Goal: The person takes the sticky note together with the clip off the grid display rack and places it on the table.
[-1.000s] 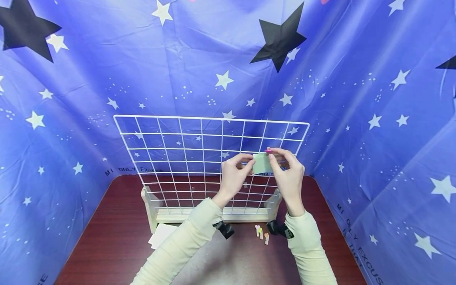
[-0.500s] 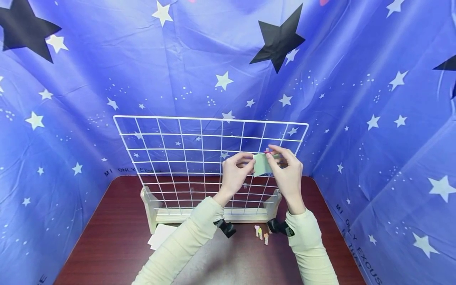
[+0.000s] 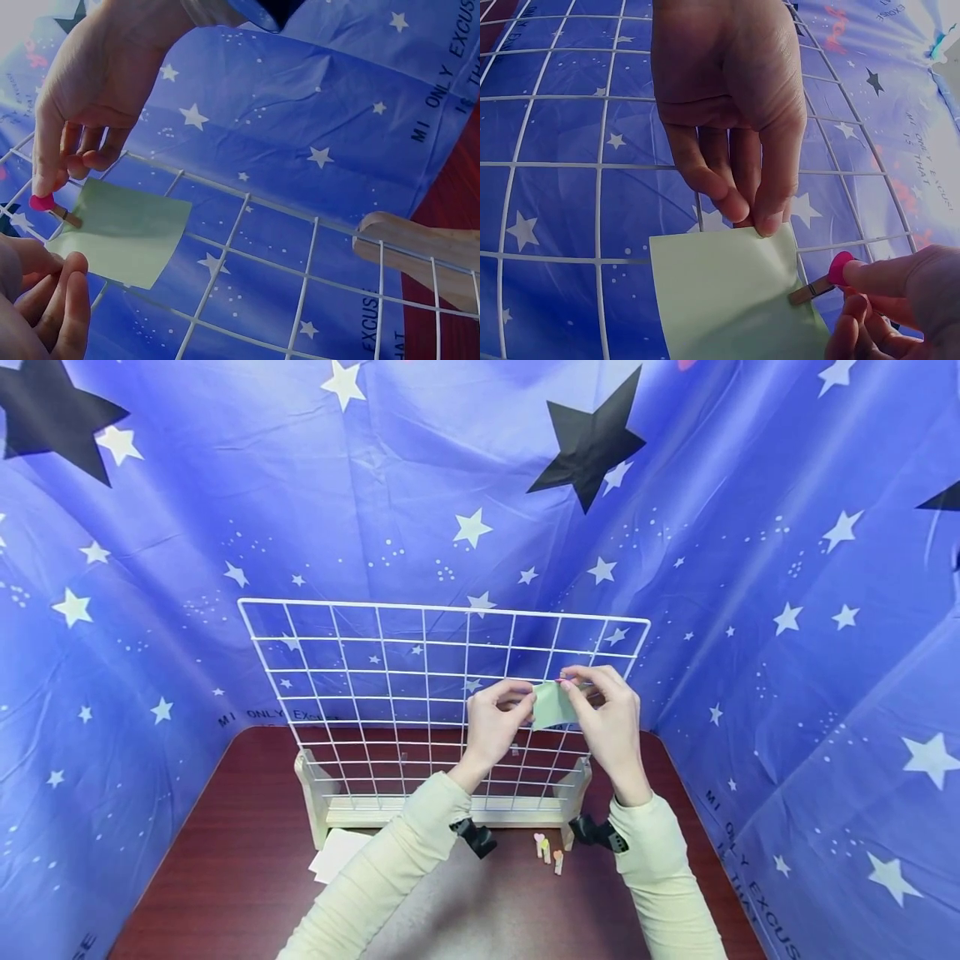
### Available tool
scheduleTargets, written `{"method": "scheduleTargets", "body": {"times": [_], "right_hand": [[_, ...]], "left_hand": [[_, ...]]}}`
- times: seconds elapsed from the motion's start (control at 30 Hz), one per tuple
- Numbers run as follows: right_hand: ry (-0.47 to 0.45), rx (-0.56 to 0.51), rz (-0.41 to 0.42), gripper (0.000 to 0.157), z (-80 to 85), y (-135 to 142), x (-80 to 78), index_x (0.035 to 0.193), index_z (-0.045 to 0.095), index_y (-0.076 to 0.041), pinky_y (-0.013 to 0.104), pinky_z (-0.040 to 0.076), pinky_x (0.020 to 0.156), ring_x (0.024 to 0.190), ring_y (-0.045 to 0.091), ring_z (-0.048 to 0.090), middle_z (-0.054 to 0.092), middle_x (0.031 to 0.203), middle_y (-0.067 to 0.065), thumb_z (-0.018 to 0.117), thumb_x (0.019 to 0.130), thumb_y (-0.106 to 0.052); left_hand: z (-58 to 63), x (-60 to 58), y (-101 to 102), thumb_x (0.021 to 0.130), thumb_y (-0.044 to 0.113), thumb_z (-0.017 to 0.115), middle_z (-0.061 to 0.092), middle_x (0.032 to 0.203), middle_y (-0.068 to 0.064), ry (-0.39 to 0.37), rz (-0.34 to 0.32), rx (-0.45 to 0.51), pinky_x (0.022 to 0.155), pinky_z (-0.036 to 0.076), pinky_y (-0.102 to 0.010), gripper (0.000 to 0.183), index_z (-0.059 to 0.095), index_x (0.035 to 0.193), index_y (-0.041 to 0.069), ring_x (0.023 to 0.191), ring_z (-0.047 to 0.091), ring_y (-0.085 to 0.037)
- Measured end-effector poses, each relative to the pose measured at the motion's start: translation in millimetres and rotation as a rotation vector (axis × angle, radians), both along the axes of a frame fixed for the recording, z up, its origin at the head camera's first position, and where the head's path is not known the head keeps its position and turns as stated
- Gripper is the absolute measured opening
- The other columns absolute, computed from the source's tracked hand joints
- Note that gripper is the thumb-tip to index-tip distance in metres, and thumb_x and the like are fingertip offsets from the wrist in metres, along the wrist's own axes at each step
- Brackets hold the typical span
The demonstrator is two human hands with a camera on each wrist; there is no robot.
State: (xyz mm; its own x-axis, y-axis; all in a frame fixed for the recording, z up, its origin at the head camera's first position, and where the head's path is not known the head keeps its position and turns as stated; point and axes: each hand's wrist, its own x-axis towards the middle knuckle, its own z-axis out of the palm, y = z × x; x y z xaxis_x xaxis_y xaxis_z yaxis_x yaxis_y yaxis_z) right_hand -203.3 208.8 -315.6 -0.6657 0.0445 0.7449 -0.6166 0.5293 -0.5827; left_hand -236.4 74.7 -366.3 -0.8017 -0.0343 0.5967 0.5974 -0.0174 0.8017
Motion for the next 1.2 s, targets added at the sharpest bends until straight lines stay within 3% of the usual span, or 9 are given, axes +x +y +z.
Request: {"method": "scheduleTargets", "body": {"times": [0.13, 0.33, 0.43, 0.6, 0.7, 0.93, 1.2], "right_hand": [[0.006, 0.017, 0.009, 0.012, 0.7, 0.8, -0.7, 0.093, 0.069, 0.013, 0.011, 0.046, 0.06, 0.068, 0.008, 0.06, 0.064, 0.085, 0.022, 0.068, 0.081, 0.015], [0.011, -0.064, 0.019, 0.011, -2.6, 0.2, -4.0, 0.092, 0.069, 0.014, 0.012, 0.048, 0.062, 0.069, 0.01, 0.064, 0.065, 0.085, 0.024, 0.068, 0.081, 0.015], [0.014, -0.106, 0.011, 0.01, -4.9, -1.0, -5.6, 0.091, 0.07, 0.014, 0.012, 0.049, 0.061, 0.069, 0.007, 0.064, 0.065, 0.083, 0.023, 0.067, 0.081, 0.015], [0.04, -0.149, -0.011, 0.01, -8.4, -2.1, -7.5, 0.089, 0.07, 0.014, 0.012, 0.047, 0.06, 0.067, 0.008, 0.062, 0.065, 0.081, 0.013, 0.067, 0.08, 0.017], [0.06, -0.176, -0.01, 0.009, -9.8, -3.6, -8.7, 0.088, 0.07, 0.015, 0.012, 0.048, 0.06, 0.068, 0.008, 0.062, 0.065, 0.081, 0.017, 0.067, 0.08, 0.017], [0.083, -0.195, 0.016, 0.007, -10.2, -2.0, -8.8, 0.088, 0.069, 0.016, 0.012, 0.05, 0.063, 0.071, 0.005, 0.064, 0.063, 0.082, 0.027, 0.066, 0.081, 0.017], [0.1, -0.18, 0.029, 0.009, -6.1, 2.0, -5.7, 0.087, 0.068, 0.017, 0.012, 0.049, 0.062, 0.071, 0.005, 0.064, 0.064, 0.08, 0.023, 0.064, 0.08, 0.02]], "left_hand": [[-14.0, -12.4, 4.6, 0.082, -0.009, 0.069, 0.07, 0.079, -0.02, -0.018, 0.023, -0.008, 0.052, 0.053, -0.02, 0.008, 0.07, 0.09, -0.009, 0.056, 0.067, -0.029], [-19.6, -14.4, 2.6, 0.083, -0.007, 0.069, 0.071, 0.076, -0.017, -0.01, 0.032, -0.036, 0.052, 0.051, -0.016, 0.006, 0.07, 0.089, -0.007, 0.053, 0.066, -0.027], [-17.5, -9.9, 0.4, 0.082, -0.011, 0.067, 0.069, 0.076, -0.021, -0.021, 0.018, -0.03, 0.05, 0.049, -0.014, 0.006, 0.068, 0.089, -0.011, 0.053, 0.065, -0.033], [0.4, 9.5, -10.0, 0.082, -0.015, 0.064, 0.067, 0.077, -0.026, -0.035, 0.003, -0.037, 0.052, 0.049, -0.014, 0.007, 0.065, 0.089, -0.015, 0.055, 0.064, -0.039], [5.3, 16.7, -16.2, 0.082, -0.014, 0.064, 0.067, 0.077, -0.026, -0.039, 0.004, -0.041, 0.052, 0.05, -0.015, 0.007, 0.065, 0.089, -0.015, 0.055, 0.064, -0.039], [-0.8, 22.3, -23.4, 0.084, -0.013, 0.064, 0.068, 0.077, -0.025, -0.064, -0.015, -0.073, 0.047, 0.041, -0.012, 0.006, 0.066, 0.09, -0.013, 0.056, 0.064, -0.039], [-15.7, 25.4, -27.5, 0.086, -0.012, 0.062, 0.067, 0.077, -0.027, -0.094, -0.086, -0.069, 0.051, 0.046, -0.013, 0.007, 0.064, 0.091, -0.016, 0.058, 0.064, -0.041]]}}
